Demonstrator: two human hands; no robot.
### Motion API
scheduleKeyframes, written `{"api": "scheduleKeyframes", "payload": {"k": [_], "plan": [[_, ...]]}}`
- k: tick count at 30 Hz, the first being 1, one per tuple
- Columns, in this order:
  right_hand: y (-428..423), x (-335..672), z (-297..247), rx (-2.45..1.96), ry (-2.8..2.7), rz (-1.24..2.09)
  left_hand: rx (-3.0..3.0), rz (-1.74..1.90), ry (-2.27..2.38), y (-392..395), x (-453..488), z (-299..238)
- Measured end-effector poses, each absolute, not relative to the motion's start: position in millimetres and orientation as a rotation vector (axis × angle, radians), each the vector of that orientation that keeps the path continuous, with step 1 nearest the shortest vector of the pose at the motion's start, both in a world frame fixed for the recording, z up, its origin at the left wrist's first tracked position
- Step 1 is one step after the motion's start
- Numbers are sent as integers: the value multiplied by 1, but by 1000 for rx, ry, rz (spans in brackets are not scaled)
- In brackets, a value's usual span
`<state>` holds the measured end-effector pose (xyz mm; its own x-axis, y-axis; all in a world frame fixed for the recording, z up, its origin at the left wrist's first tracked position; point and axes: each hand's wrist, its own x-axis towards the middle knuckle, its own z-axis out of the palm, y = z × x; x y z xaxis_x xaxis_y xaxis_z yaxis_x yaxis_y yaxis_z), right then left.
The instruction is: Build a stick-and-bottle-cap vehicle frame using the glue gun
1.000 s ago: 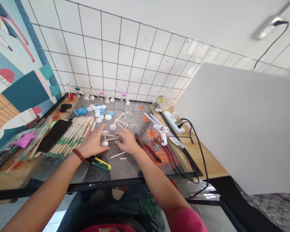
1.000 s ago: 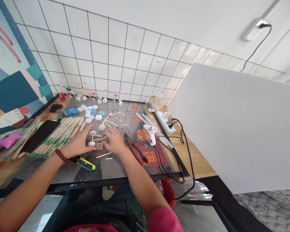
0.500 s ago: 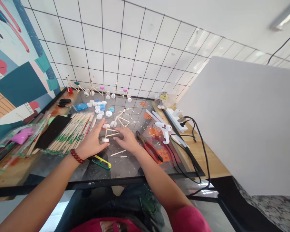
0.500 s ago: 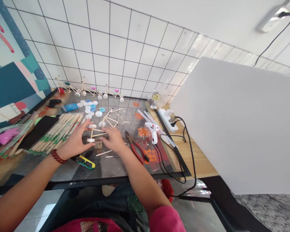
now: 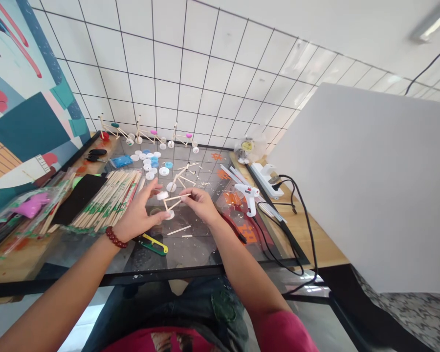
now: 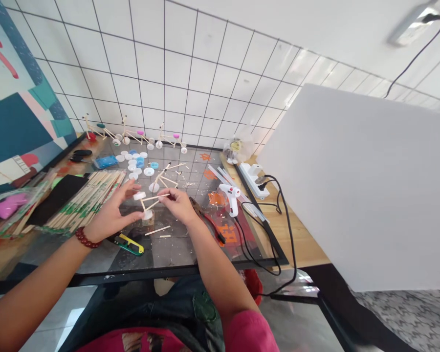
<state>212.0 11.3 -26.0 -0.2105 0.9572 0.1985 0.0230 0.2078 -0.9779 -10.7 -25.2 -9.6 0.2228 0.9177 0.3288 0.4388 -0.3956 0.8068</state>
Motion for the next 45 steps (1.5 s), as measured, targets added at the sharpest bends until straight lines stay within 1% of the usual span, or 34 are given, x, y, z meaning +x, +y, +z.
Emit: {"api": "scheduleKeyframes", "payload": {"k": [2, 4, 8, 19, 25, 35, 40, 45], "plan": [[9, 217, -19, -972, -1555, 1118, 1814, 1147, 1227, -25, -10, -7], [8, 220, -13, -962, -1616, 1062, 1740, 1114, 1235, -24, -10, -5], [7, 220, -9, -940, -1659, 1036, 1788, 1052, 1223, -21, -5, -4], [14, 213, -21, -844, -1400, 1341, 1910, 891, 1169, -16, 9, -14], [15, 211, -25, -809, -1386, 1367, 2057, 800, 1174, -17, 13, -13], [16, 211, -27, -822, -1470, 1439, 1932, 1011, 1259, -18, 14, -24], [14, 211, -26, -847, -1589, 1367, 1854, 1086, 1216, -20, 19, -20], [11, 210, -23, -827, -1623, 1353, 1745, 1255, 1212, -20, 21, -16]]}}
